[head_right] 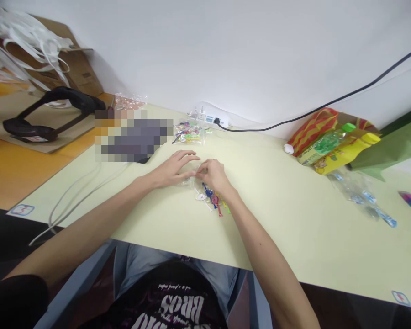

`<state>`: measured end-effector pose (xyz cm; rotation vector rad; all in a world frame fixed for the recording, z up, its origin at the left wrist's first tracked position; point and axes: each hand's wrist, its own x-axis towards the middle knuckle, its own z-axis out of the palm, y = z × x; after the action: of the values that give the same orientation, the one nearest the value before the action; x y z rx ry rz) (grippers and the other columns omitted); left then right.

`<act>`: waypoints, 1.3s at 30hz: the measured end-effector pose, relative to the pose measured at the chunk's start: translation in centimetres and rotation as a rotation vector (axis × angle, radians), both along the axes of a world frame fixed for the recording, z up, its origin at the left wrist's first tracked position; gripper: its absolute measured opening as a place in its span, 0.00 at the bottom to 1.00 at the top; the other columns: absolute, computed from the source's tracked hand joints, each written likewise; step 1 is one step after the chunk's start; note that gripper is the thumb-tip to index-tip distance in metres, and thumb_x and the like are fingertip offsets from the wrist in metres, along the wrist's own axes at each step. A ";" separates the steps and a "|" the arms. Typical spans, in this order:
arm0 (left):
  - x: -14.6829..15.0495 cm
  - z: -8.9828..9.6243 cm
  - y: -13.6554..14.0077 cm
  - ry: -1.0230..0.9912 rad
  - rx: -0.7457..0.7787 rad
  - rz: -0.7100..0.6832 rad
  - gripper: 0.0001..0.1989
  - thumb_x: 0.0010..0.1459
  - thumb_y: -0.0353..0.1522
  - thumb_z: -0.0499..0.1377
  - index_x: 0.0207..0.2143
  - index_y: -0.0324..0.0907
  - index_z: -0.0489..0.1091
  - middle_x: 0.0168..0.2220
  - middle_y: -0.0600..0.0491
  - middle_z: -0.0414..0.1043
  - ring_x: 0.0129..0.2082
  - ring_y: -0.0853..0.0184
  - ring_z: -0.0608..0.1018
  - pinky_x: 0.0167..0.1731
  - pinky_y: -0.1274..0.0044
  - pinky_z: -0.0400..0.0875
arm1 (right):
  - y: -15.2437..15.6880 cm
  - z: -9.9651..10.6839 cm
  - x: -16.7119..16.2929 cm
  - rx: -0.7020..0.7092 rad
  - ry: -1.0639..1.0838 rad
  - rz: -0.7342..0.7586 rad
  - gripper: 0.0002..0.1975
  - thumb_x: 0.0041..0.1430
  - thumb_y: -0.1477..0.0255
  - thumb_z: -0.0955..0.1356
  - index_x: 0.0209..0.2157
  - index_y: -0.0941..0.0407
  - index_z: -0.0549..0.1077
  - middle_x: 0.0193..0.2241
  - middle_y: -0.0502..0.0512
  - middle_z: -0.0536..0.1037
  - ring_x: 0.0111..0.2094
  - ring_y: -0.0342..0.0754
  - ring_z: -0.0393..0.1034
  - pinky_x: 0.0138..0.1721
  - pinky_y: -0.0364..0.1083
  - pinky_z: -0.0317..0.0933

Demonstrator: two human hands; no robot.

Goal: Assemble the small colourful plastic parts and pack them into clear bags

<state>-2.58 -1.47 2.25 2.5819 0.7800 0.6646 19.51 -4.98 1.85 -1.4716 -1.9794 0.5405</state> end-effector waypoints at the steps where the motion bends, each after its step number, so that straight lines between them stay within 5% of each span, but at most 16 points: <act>1: -0.3 0.0 0.1 0.035 -0.002 -0.012 0.34 0.65 0.52 0.58 0.67 0.48 0.61 0.67 0.43 0.60 0.68 0.50 0.62 0.68 0.57 0.55 | 0.2 0.0 0.4 -0.009 -0.010 0.005 0.02 0.53 0.73 0.75 0.29 0.53 0.84 0.34 0.52 0.81 0.36 0.47 0.72 0.41 0.45 0.62; 4: -0.9 -0.3 0.5 0.126 -0.017 -0.047 0.52 0.51 0.59 0.66 0.71 0.49 0.54 0.70 0.41 0.56 0.69 0.46 0.59 0.68 0.56 0.52 | 0.7 -0.3 1.6 -0.027 -0.003 -0.010 0.03 0.55 0.73 0.74 0.31 0.54 0.84 0.32 0.52 0.79 0.34 0.47 0.72 0.41 0.46 0.62; 6: -1.0 -0.7 0.7 0.152 -0.022 -0.047 0.56 0.48 0.60 0.67 0.72 0.48 0.52 0.70 0.41 0.55 0.69 0.45 0.58 0.68 0.56 0.52 | 0.8 -0.7 2.0 -0.021 0.028 -0.007 0.03 0.55 0.70 0.75 0.31 0.54 0.84 0.35 0.53 0.79 0.37 0.48 0.73 0.43 0.46 0.64; 15: -0.4 -1.5 1.0 0.116 0.030 -0.031 0.48 0.53 0.57 0.66 0.70 0.49 0.58 0.65 0.43 0.63 0.64 0.47 0.63 0.65 0.57 0.54 | 1.6 -1.1 0.8 0.030 0.069 0.096 0.07 0.53 0.65 0.78 0.32 0.53 0.83 0.54 0.58 0.76 0.48 0.52 0.71 0.56 0.53 0.64; 26: -1.5 -1.1 1.6 0.153 0.048 0.014 0.52 0.50 0.60 0.66 0.71 0.49 0.55 0.67 0.42 0.61 0.67 0.45 0.61 0.67 0.55 0.46 | 2.1 -0.9 -0.2 0.068 0.034 0.162 0.03 0.57 0.70 0.75 0.34 0.51 0.84 0.49 0.57 0.78 0.50 0.54 0.73 0.57 0.53 0.62; 39: -1.2 -1.4 1.8 0.130 0.011 -0.018 0.53 0.51 0.60 0.65 0.72 0.49 0.54 0.64 0.44 0.65 0.63 0.48 0.64 0.64 0.60 0.54 | 2.6 -1.0 -1.8 0.014 0.098 0.146 0.04 0.53 0.73 0.76 0.33 0.53 0.84 0.45 0.57 0.78 0.47 0.52 0.74 0.53 0.50 0.65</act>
<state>-3.81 0.35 0.89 2.6598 0.7944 0.5005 17.74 -2.42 0.80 -1.2744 -2.0188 0.6475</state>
